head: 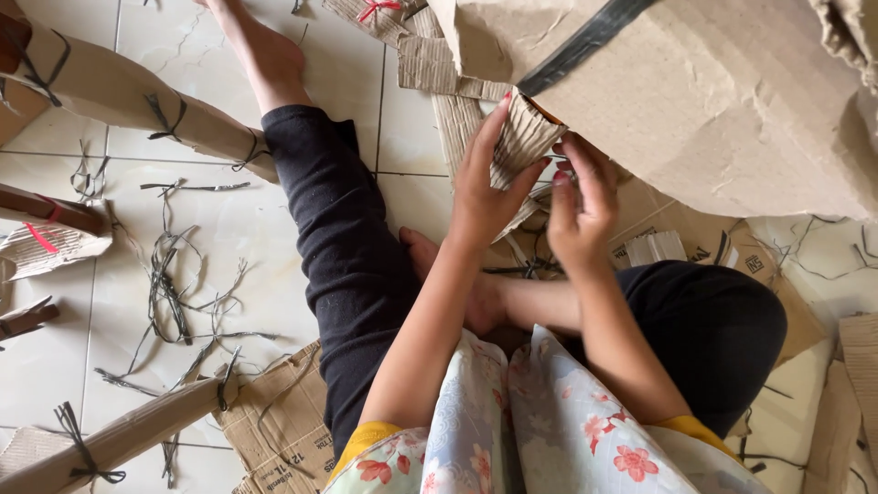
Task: Wrapping the legs of a wooden stool with corrugated cardboard and securing it with wire ties using a small tool.
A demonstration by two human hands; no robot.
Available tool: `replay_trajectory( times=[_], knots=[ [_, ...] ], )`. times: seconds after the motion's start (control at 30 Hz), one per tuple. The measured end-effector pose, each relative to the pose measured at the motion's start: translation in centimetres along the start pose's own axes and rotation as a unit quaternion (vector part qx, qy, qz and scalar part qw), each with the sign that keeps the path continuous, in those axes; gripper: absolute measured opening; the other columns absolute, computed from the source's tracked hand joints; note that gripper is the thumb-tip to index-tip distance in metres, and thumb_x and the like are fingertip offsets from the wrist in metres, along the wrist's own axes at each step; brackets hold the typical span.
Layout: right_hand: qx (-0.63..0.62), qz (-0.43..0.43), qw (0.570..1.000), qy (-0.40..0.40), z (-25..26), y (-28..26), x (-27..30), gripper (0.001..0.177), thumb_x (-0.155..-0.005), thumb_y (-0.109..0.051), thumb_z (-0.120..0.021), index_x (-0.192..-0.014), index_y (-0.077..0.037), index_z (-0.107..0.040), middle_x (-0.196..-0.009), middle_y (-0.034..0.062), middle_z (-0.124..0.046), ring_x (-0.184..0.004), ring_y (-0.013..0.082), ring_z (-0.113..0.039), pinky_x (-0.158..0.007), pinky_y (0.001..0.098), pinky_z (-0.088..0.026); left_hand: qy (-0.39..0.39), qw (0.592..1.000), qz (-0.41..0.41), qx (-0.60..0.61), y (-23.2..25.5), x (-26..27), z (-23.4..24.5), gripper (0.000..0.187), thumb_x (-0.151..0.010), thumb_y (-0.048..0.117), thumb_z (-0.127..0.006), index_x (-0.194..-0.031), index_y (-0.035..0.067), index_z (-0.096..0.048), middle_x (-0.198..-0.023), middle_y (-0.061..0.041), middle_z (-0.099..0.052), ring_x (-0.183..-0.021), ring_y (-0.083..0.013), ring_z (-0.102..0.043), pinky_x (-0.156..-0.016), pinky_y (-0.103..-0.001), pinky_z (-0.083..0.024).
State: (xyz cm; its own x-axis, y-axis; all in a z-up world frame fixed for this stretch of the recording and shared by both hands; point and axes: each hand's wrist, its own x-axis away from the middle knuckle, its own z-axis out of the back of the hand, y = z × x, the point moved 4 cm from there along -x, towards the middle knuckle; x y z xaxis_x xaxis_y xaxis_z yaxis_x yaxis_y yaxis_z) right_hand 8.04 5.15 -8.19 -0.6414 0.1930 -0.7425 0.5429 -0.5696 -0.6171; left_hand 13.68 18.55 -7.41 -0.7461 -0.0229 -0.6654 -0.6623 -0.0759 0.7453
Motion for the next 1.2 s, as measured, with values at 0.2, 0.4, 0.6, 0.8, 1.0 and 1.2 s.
replay_trajectory(
  times=[0.2,0.4,0.6,0.8,1.0,1.2],
  knots=[
    [0.040,-0.285,0.934,-0.213,5.8,4.6,3.8,0.030,-0.101,0.004,-0.059,-0.127,-0.006,-0.070,-0.106,0.0043,-0.075,-0.092,0.0151,-0.070,-0.082,0.0298,-0.057,-0.095,0.994,0.032,-0.046,0.2,0.8,-0.1,0.078,-0.103,0.012,-0.079,-0.162,0.014,-0.028,-0.165,-0.010,-0.042,-0.156,-0.0280,-0.045,-0.133,-0.040,-0.044],
    [0.230,-0.529,0.729,-0.368,1.7,8.4,7.6,0.028,-0.105,-0.012,-0.056,-0.130,-0.013,-0.068,-0.117,0.0093,-0.074,-0.076,0.0177,-0.070,-0.061,0.0290,-0.057,-0.086,0.992,0.028,-0.086,-0.8,1.5,-0.5,0.077,-0.102,0.016,-0.078,-0.160,0.011,-0.029,-0.161,-0.011,-0.045,-0.151,-0.0302,-0.050,-0.125,-0.040,-0.051],
    [0.234,-0.460,0.780,-0.354,-2.4,10.5,11.6,0.031,-0.093,-0.040,-0.062,-0.106,-0.015,-0.074,-0.100,0.0152,-0.075,-0.104,0.0418,-0.070,-0.089,0.0559,-0.056,0.014,0.995,0.034,-0.088,-1.3,1.4,-0.8,0.079,-0.082,0.018,-0.092,-0.149,0.007,-0.052,-0.136,-0.019,-0.065,-0.120,-0.0351,-0.068,-0.100,-0.044,-0.058],
    [0.271,-0.447,0.746,-0.413,-2.8,13.8,14.0,0.016,-0.092,-0.023,-0.068,-0.101,-0.017,-0.080,-0.100,0.0109,-0.074,-0.102,0.0349,-0.072,-0.088,0.0453,-0.058,0.023,0.994,0.044,-0.100,-1.9,1.7,-0.9,0.078,-0.079,0.018,-0.094,-0.146,0.006,-0.055,-0.132,-0.017,-0.066,-0.118,-0.0351,-0.068,-0.099,-0.043,-0.058],
    [0.158,-0.466,0.805,-0.332,1.7,6.7,6.1,0.024,-0.087,-0.039,-0.078,-0.095,-0.016,-0.081,-0.091,0.0148,-0.077,-0.095,0.0411,-0.072,-0.082,0.0492,-0.057,0.028,0.995,0.048,-0.087,-1.7,1.4,-0.8,0.076,-0.079,0.020,-0.094,-0.145,0.009,-0.057,-0.129,-0.014,-0.069,-0.117,-0.0338,-0.070,-0.098,-0.043,-0.058],
    [-0.015,-0.401,0.904,-0.150,4.9,3.3,2.7,0.005,-0.103,-0.003,-0.065,-0.098,-0.001,-0.065,-0.069,0.0126,-0.069,-0.054,0.0169,-0.065,-0.058,0.0303,-0.050,0.028,0.996,0.054,-0.067,-1.5,1.3,-0.8,0.077,-0.079,0.018,-0.094,-0.146,0.009,-0.057,-0.130,-0.017,-0.068,-0.118,-0.0363,-0.069,-0.099,-0.044,-0.058]
  ],
)
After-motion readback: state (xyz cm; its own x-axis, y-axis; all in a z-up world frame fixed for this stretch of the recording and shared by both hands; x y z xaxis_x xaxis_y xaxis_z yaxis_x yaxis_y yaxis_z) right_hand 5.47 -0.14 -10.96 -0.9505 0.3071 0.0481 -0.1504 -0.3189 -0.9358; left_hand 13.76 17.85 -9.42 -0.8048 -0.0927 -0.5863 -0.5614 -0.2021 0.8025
